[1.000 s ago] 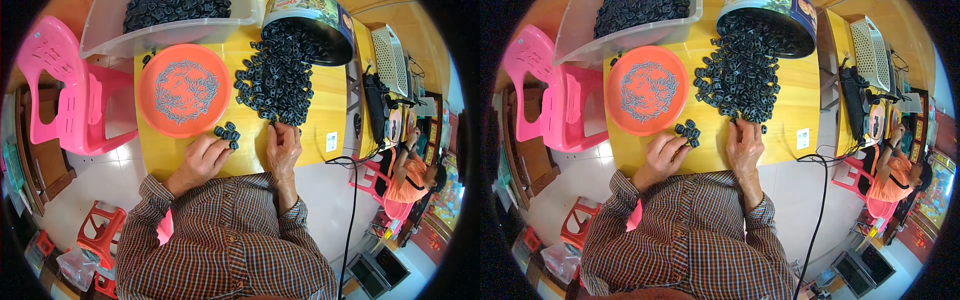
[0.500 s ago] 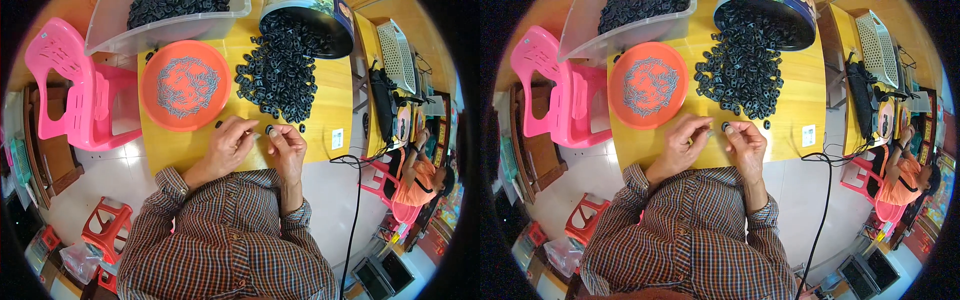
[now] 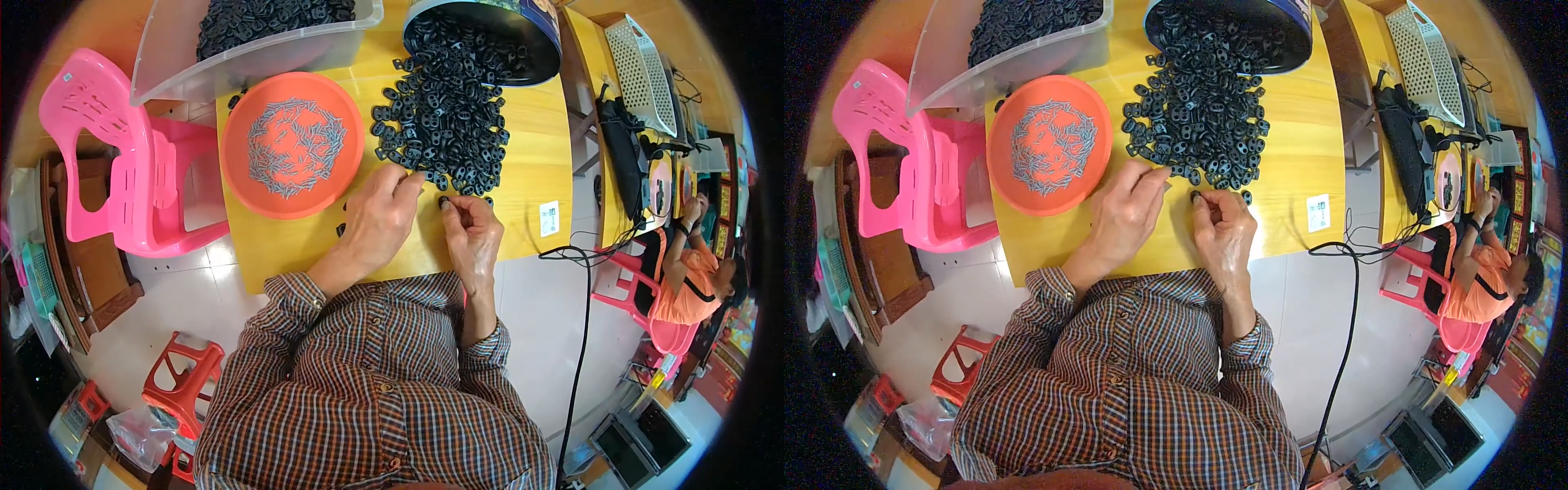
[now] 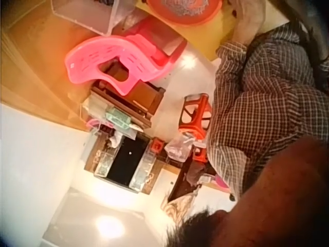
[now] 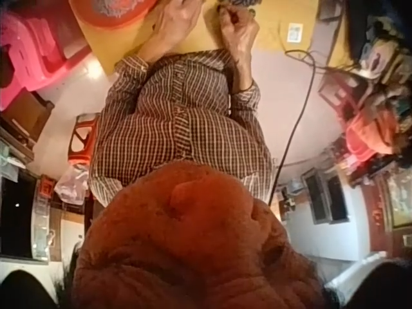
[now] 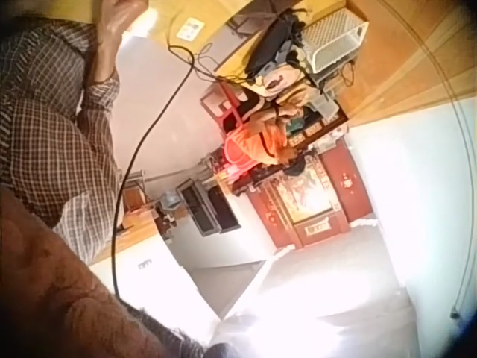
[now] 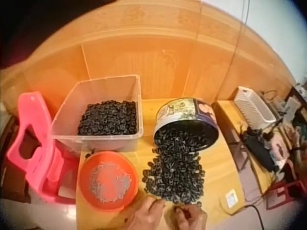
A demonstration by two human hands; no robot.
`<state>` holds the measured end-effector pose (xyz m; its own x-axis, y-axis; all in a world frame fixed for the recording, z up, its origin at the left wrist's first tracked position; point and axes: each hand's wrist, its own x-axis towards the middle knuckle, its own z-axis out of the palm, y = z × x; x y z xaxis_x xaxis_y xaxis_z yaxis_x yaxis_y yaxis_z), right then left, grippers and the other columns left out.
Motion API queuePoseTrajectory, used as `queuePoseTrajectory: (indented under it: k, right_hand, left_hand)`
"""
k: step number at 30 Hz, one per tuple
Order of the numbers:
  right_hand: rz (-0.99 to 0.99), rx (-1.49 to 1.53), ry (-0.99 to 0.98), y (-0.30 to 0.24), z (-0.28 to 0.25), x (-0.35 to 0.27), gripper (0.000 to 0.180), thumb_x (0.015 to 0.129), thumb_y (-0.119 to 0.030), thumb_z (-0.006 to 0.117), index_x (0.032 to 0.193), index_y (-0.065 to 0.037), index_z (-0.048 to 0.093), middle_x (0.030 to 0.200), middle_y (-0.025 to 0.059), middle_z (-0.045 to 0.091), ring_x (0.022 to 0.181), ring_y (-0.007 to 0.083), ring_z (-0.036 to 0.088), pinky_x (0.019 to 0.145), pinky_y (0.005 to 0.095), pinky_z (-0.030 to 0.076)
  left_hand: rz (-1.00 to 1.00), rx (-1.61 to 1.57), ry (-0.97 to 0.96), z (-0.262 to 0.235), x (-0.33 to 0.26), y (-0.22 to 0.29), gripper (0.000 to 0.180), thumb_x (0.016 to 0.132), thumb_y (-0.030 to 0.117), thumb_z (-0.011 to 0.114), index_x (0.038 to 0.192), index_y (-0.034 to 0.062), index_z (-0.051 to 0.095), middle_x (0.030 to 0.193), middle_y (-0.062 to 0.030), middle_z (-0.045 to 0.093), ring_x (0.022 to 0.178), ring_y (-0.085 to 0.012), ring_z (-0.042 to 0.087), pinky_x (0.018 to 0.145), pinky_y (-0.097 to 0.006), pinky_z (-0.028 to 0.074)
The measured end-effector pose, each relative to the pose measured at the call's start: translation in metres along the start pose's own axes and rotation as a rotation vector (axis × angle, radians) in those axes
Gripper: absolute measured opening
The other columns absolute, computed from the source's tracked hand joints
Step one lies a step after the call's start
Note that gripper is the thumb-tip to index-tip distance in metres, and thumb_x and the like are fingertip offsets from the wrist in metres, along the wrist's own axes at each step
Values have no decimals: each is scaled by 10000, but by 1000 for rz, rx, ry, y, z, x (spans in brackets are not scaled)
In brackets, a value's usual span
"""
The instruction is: Assembling small black plastic components by hand at a table.
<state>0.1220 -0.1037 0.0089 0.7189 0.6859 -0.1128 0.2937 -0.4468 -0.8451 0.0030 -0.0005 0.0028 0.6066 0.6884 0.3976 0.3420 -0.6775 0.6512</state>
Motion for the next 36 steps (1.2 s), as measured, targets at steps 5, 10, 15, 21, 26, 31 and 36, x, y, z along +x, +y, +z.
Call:
queuePoseTrajectory:
  k: [5,10,15,21,26,31,36]
  right_hand:
    - [-46,14,22,4,3,3,106,842,-40,640,910,40,625,691,1,576,582,33,485,530,181,407]
    - [-73,63,66,5,2,3,122,849,-46,644,935,36,618,706,-13,566,589,29,472,541,176,408]
    - [-131,50,138,7,2,2,85,799,-20,664,868,17,630,762,98,602,577,140,571,541,255,470]
    - [-127,213,65,0,2,-3,65,843,-21,633,896,14,618,754,48,578,583,77,532,537,214,441]
    - [-104,400,-41,-7,0,-8,137,872,-4,597,1006,11,619,821,15,556,649,47,514,558,177,426]
    - [-163,439,-77,-6,-1,-10,221,866,23,594,1086,7,614,877,9,543,687,43,512,575,157,424]
    - [-156,455,-72,-9,-4,-13,172,848,15,628,1019,13,612,854,6,542,654,38,516,567,154,416]
  left_hand:
    - [-19,49,-66,7,6,0,239,743,40,640,982,32,629,805,-91,506,701,-262,577,568,-365,479]
    - [-6,109,-109,12,9,-1,217,767,62,658,983,58,633,798,-91,503,658,-267,581,541,-375,469]
    - [0,13,-45,15,6,-7,211,796,54,644,1007,57,633,826,-99,546,653,-252,601,527,-323,468]
    - [-585,-1049,-131,8,5,1,133,864,21,594,990,-19,610,777,-50,613,579,-105,587,500,-226,476]
    - [-648,-1187,-244,1,5,0,173,903,67,568,1045,-20,616,733,-19,604,570,-50,551,493,-194,464]
    - [-593,-1212,-332,3,0,-5,200,926,84,543,1074,-31,611,705,-25,600,563,-57,553,483,-196,462]
    - [-593,-1242,-296,6,0,-1,194,932,102,540,1058,-26,615,702,-25,598,562,-61,554,487,-197,470]
